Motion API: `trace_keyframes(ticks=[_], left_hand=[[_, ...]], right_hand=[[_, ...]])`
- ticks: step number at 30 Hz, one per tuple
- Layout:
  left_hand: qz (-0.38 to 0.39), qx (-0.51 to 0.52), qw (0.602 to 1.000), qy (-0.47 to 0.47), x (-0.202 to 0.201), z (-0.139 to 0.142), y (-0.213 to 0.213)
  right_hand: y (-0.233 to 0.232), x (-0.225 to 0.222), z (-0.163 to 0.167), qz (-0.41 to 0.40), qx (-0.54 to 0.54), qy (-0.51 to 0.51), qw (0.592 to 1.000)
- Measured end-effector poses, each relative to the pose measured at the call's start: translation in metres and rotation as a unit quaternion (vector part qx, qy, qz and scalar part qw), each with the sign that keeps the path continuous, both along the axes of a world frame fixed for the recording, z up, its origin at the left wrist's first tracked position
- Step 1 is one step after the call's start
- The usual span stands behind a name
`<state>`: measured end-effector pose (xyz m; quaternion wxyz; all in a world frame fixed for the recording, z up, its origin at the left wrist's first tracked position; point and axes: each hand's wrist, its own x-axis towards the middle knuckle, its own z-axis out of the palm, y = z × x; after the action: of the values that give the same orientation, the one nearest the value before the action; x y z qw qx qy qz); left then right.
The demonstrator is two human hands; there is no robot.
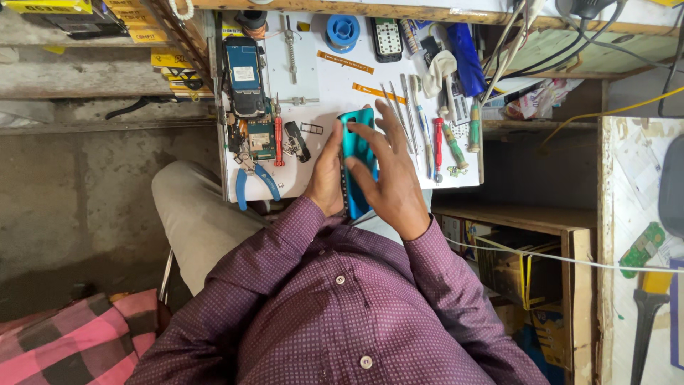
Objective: The person holds a smartphone and pries along the edge of its back cover with a thin metal tool, then separates the teal back panel from the phone body. They place the back cover on the bench and use a red screwdriver to unscrew and work on the exposed internal components.
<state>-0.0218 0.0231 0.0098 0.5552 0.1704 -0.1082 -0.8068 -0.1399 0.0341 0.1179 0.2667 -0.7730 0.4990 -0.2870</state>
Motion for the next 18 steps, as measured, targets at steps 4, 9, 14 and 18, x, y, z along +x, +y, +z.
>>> trace_keyframes(ticks=[4, 9, 14, 18], left_hand=[[0.003, 0.04, 0.998, -0.057, 0.002, -0.003, -0.001], [0.055, -0.03, 0.998, -0.01, 0.004, 0.005, -0.008], [0.06, -0.028, 0.998, -0.018, 0.003, 0.015, -0.01], [0.061, -0.044, 0.997, -0.009, 0.006, 0.025, -0.009]], right_hand=[[0.012, -0.004, 0.0, 0.007, 0.024, -0.005, 1.0], [0.031, -0.006, -0.007, -0.025, 0.016, 0.023, 0.999], [0.027, -0.014, -0.018, 0.006, 0.036, -0.018, 0.999], [0.025, -0.016, -0.022, -0.023, 0.062, -0.032, 0.997]])
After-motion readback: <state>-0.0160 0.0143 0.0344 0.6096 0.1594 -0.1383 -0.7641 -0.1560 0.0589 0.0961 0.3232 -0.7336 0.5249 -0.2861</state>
